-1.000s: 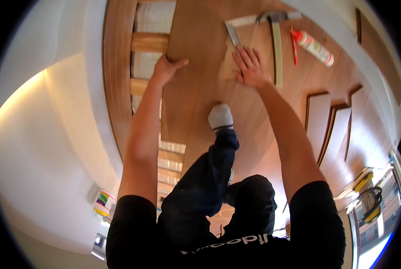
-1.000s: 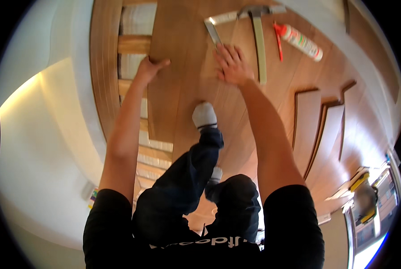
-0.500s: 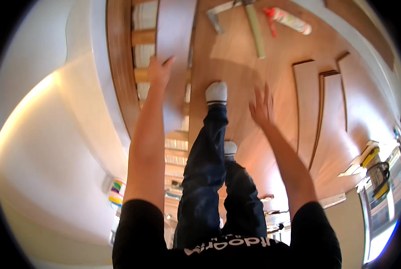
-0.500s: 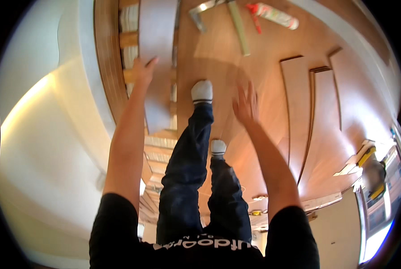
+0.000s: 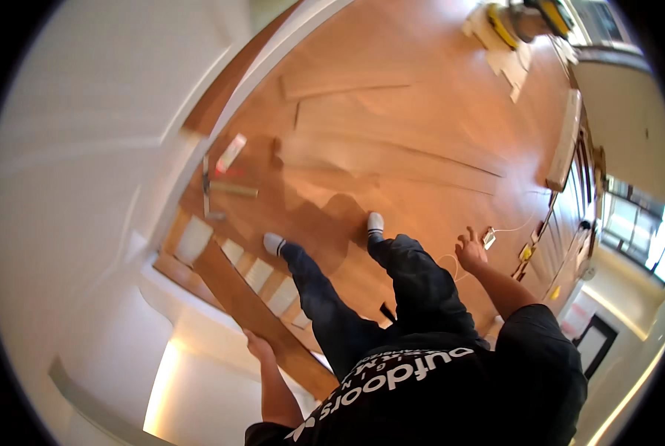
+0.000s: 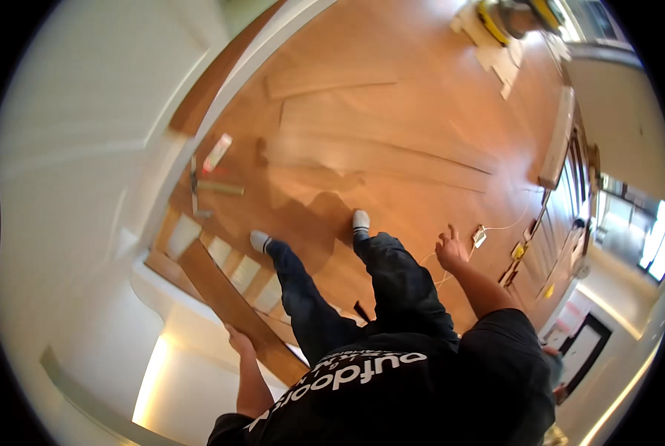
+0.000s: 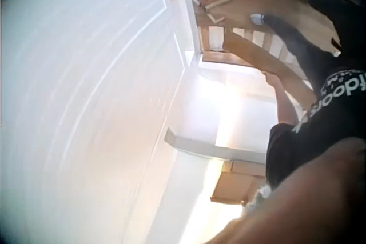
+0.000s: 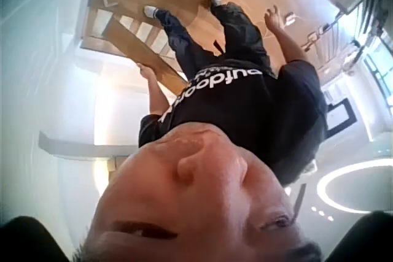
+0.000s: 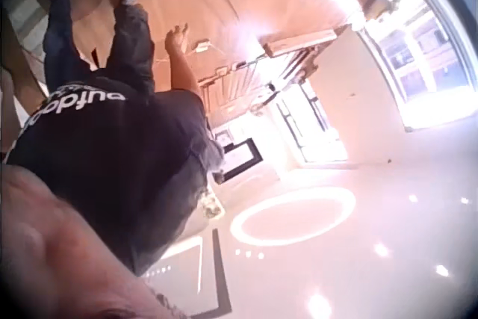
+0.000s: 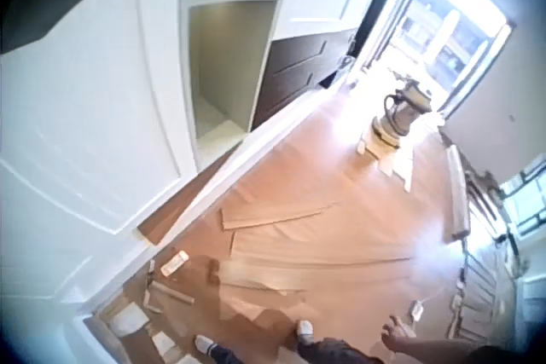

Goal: The person cuts a flooring board using a table saw, then moves to a room to apply glue to the board's edge, fits it into the existing floor, and secures it by hammering against a block. They then use a square and pencil to mark the next measurement on the installed board.

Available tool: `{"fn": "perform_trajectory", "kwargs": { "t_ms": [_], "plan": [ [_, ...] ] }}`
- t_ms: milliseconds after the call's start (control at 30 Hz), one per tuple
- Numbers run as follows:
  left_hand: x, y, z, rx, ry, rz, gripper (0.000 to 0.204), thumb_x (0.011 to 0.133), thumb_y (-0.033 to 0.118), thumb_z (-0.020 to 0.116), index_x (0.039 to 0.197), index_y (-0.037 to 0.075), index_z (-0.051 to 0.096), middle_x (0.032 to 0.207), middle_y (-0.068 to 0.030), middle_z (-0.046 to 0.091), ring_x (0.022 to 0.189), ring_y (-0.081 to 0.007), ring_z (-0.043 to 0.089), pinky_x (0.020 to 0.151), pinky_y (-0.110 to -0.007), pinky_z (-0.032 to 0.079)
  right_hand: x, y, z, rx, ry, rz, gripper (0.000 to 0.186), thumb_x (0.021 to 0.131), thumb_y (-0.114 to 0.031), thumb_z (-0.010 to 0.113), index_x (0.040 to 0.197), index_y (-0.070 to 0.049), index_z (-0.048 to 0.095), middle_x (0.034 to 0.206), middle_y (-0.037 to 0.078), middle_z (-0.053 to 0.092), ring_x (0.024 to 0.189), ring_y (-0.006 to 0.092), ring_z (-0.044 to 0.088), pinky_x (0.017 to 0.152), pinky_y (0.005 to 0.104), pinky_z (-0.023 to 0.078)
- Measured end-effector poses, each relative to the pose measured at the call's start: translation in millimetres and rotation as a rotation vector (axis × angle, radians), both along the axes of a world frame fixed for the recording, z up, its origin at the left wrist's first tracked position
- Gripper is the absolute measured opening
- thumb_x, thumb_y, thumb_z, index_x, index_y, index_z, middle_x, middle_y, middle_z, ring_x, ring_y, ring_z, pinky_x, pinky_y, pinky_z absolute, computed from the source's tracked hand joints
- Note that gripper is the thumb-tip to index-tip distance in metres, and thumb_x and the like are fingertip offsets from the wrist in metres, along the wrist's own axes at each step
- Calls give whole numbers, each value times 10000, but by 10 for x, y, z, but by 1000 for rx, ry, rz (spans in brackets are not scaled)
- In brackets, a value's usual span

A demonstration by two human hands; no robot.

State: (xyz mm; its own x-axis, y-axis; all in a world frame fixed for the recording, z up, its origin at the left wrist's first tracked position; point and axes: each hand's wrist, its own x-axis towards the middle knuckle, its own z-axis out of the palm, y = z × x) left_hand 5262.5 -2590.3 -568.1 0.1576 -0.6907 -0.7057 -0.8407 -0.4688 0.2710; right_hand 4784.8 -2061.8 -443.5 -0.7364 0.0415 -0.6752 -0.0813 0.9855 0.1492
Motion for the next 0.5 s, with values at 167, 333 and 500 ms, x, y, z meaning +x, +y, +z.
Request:
{"fn": "perform_trajectory", "kwargs": {
  "t_ms": [167,333,500],
  "plan": [
    [-795,724,1165,84,-93,-89,951,1023,722,329,1282,-145,620,1276,-288,669,1179,-426,631,1039,-452,486,-84,1471,-298,-89,-219,318,319,968,-254,520,1064,-68,761,1313,154,654,1419,349,424,1153,465,411],
    [-2568,1602,2406,186,-180,-464,946,1027,720,318,1331,-133,590,1337,-288,635,1255,-406,597,1085,-430,452,-907,2043,213,-479,-176,-279,466,933,-365,581,1254,-44,686,1372,268,576,1349,435,489,1132,481,433],
    [-4460,2220,2386,126,-123,-825,910,1041,696,313,1366,-117,565,1388,-279,602,1295,-394,568,1111,-414,421,-2547,2891,1259,-721,441,-412,360,900,-260,658,1145,-1,706,1014,295,705,983,465,673,872,480,559]
  ]
}}
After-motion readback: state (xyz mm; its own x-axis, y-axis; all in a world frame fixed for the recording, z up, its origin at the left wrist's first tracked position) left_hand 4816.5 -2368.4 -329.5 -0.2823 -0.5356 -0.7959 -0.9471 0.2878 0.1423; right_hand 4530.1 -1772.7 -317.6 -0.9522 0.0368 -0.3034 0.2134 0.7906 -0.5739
